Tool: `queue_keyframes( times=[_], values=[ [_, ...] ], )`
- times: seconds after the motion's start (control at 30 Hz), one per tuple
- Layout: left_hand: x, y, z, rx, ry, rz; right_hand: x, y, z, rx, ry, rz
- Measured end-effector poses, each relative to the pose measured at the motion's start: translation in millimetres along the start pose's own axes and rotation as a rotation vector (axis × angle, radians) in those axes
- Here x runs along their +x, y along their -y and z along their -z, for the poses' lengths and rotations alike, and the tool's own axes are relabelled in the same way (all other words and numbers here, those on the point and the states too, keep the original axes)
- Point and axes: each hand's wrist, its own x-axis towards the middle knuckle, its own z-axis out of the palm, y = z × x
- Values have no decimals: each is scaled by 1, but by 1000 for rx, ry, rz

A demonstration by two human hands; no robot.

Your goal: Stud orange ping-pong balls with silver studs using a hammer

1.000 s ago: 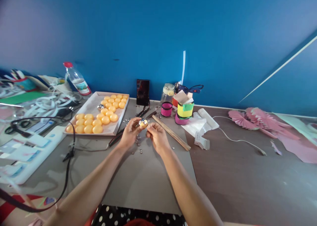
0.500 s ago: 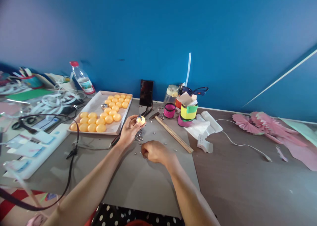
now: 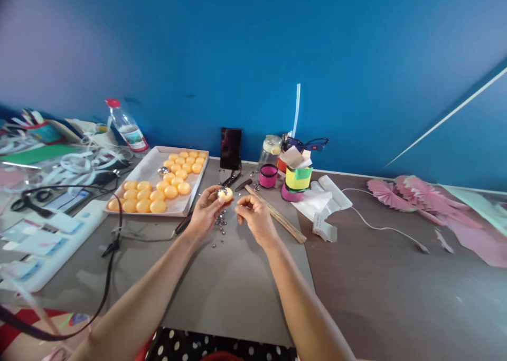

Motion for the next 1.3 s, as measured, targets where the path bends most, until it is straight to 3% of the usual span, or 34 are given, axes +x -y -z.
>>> queue_keyframes(
  times=[0.33,0.5,0.73,1.03,1.3],
  values=[
    [-2,1,-3,-65,54,74,6,-1,7,393,-14,-139],
    [-4,0,-5,-47,63,71,4,-2,4,334,1,-113],
    [-3,6,-4,-16,79,41,-1,-1,-9,162,-88,-4],
    [-3,10,-3,115,63,-10,0,-4,-9,142,-104,-54],
    [-4,16,-4,260,62,-113,1,-8,-11,158,-201,-137]
  ],
)
